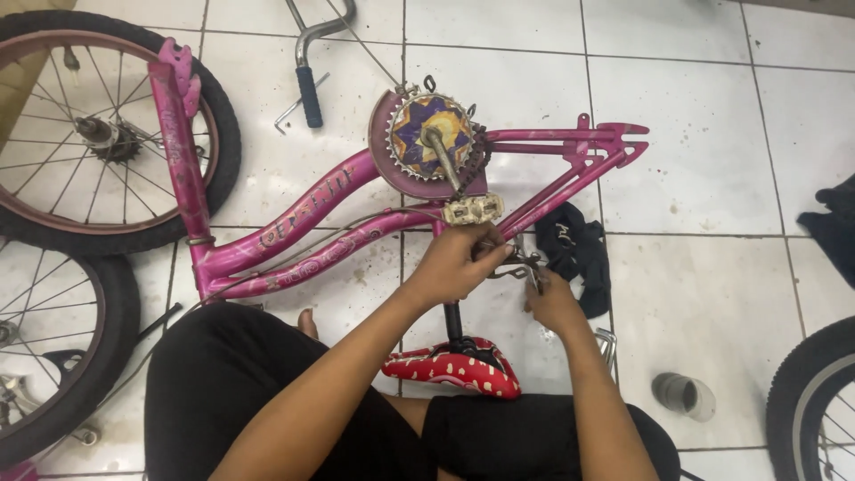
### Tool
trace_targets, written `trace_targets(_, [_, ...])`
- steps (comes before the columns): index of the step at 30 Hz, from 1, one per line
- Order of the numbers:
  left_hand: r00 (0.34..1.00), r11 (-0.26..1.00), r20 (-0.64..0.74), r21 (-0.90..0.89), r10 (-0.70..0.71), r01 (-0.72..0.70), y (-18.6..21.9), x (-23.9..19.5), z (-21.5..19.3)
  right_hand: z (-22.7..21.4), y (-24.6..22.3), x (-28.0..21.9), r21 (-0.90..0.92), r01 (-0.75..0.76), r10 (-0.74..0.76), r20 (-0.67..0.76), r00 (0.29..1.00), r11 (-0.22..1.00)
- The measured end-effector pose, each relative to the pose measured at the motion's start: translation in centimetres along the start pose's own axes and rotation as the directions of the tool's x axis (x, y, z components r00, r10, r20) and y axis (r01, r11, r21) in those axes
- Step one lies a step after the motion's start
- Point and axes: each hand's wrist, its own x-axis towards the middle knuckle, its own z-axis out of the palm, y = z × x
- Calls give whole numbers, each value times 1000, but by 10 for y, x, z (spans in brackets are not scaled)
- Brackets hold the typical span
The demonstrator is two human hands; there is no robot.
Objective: The person wipes the pink bicycle frame with a cloth, then uses a wrench to loosen and remove the rear brake caliper from the frame. The person continues to manipulate the brake caliper and its mounting bolt with the wrench and hands.
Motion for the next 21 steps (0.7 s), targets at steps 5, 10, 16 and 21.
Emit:
trace_targets(5, [1000,998,-8,-50,-28,28,-3,-2,1,-58,-28,-58,96,50,-35,-149,988,994])
trace_targets(10, [996,996,-36,-41,-77,76,-8,0,9,-86,-89,-129,262,157,-41,-398,916,952])
trace_targets(16, [992,993,-74,-68,-104,99,-5,-4,6,-40,-128,-155,405,313,-136,-408,903,859])
trace_targets(21, [994,939,91,335,53,-80,7,-4,-9,-1,-130,-139,144,435,-296,-545,785,889])
